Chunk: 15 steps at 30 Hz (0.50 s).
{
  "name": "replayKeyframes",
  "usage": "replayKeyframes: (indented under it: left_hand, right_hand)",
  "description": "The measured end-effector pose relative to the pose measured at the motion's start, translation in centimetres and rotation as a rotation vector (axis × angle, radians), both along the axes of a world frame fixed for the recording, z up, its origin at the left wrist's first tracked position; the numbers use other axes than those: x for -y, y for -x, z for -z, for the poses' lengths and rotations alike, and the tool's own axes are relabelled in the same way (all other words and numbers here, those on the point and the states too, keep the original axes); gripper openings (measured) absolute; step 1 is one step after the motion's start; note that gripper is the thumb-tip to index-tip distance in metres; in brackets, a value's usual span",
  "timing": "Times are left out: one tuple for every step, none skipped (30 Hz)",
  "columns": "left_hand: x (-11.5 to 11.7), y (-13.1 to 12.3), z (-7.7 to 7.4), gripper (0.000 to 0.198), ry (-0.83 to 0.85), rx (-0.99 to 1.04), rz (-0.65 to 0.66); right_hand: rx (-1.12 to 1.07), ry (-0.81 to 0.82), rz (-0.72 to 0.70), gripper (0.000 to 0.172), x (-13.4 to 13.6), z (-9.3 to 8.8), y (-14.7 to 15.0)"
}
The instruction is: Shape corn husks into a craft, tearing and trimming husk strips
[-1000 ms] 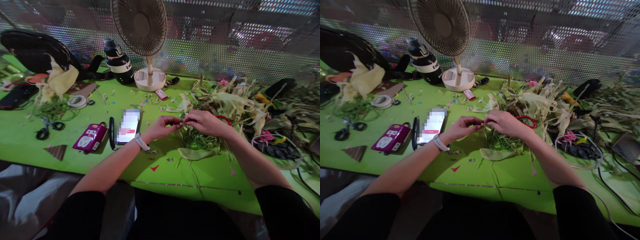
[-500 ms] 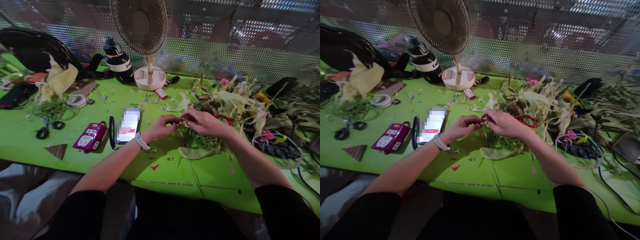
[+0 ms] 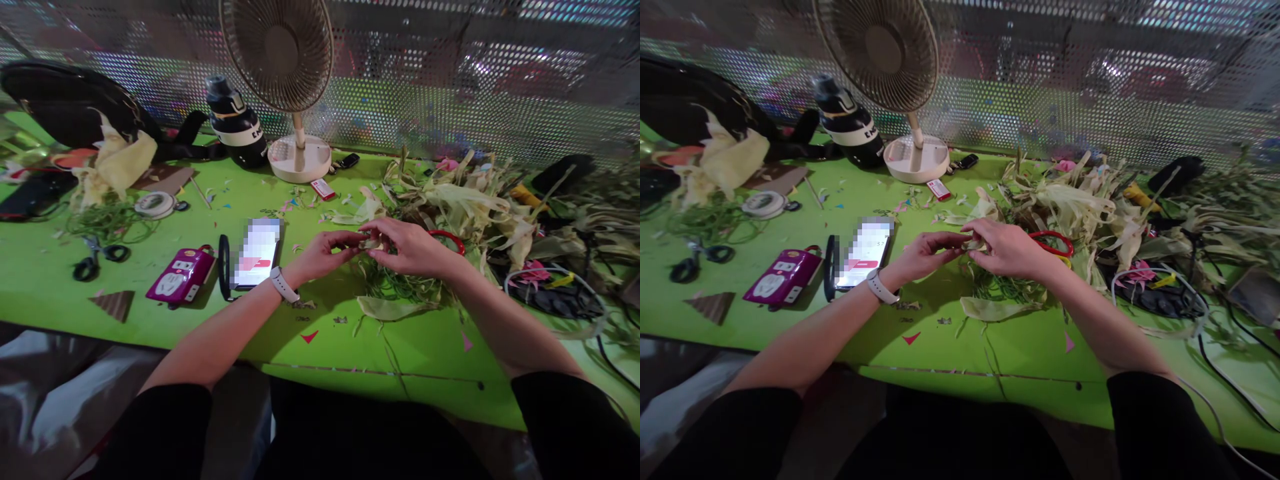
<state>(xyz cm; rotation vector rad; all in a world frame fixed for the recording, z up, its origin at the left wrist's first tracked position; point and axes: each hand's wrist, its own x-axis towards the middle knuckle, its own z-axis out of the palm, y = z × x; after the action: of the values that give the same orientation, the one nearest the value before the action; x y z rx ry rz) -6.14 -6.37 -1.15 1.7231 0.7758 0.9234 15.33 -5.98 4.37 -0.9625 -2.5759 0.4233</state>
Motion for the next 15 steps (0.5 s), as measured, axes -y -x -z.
replayKeyframes:
  left_hand:
    - [0.0, 0.0, -0.1, 0.029, 0.000, 0.006, -0.004]
    - [0.1, 0.0, -0.2, 0.033, 0.005, 0.012, -0.006]
    - [0.2, 0.0, -0.3, 0.038, 0.013, 0.020, -0.006]
    - [0.2, 0.0, -0.4, 0.042, 0.023, 0.028, -0.007]
    - [0.3, 0.0, -0.5, 0.046, 0.032, 0.035, -0.006]
    - [0.4, 0.1, -0.5, 0.049, 0.034, 0.041, -0.005]
    - [0.4, 0.1, -0.6, 0.052, 0.029, 0.045, -0.002]
    - [0.5, 0.1, -0.6, 0.053, 0.017, 0.044, 0.001]
    - [0.5, 0.1, -0.5, 0.054, 0.000, 0.042, 0.001]
    - [0.5, 0.2, -0.5, 0.055, -0.016, 0.037, 0.004]
    - [0.5, 0.2, -0.5, 0.056, -0.027, 0.031, 0.007]
    - [0.5, 0.2, -0.5, 0.057, -0.034, 0.025, 0.009]
    - [0.5, 0.2, -0.5, 0.058, -0.038, 0.022, 0.009]
    - [0.5, 0.2, -0.6, 0.059, -0.040, 0.021, 0.006]
    - [0.5, 0.2, -0.6, 0.061, -0.040, 0.020, 0.003]
  right_hand:
    - [-0.017, -0.045, 0.021, 0.032, -0.1, -0.1, -0.1]
    - [-0.030, -0.094, 0.039, 0.029, -0.1, -0.1, -0.1]
    - [-0.037, -0.141, 0.050, 0.027, -0.2, -0.1, -0.1]
    - [-0.037, -0.178, 0.055, 0.025, -0.3, 0.0, -0.1]
    - [-0.032, -0.195, 0.048, 0.023, -0.4, 0.1, 0.0]
    - [-0.024, -0.188, 0.034, 0.023, -0.5, 0.3, 0.1]
    - [-0.015, -0.161, 0.016, 0.023, -0.5, 0.5, 0.2]
    - [-0.006, -0.127, -0.001, 0.023, -0.5, 0.7, 0.3]
    - [0.003, -0.096, -0.013, 0.024, -0.4, 0.8, 0.5]
    - [0.013, -0.078, -0.018, 0.024, -0.3, 1.0, 0.7]
    - [0.020, -0.077, -0.015, 0.024, -0.2, 1.2, 0.8]
    - [0.025, -0.090, -0.007, 0.024, -0.1, 1.3, 0.9]
    - [0.028, -0.110, 0.002, 0.024, 0.0, 1.5, 1.0]
    - [0.030, -0.131, 0.008, 0.024, 0.1, 1.5, 1.1]
    - [0.032, -0.150, 0.013, 0.024, 0.1, 1.6, 1.1]
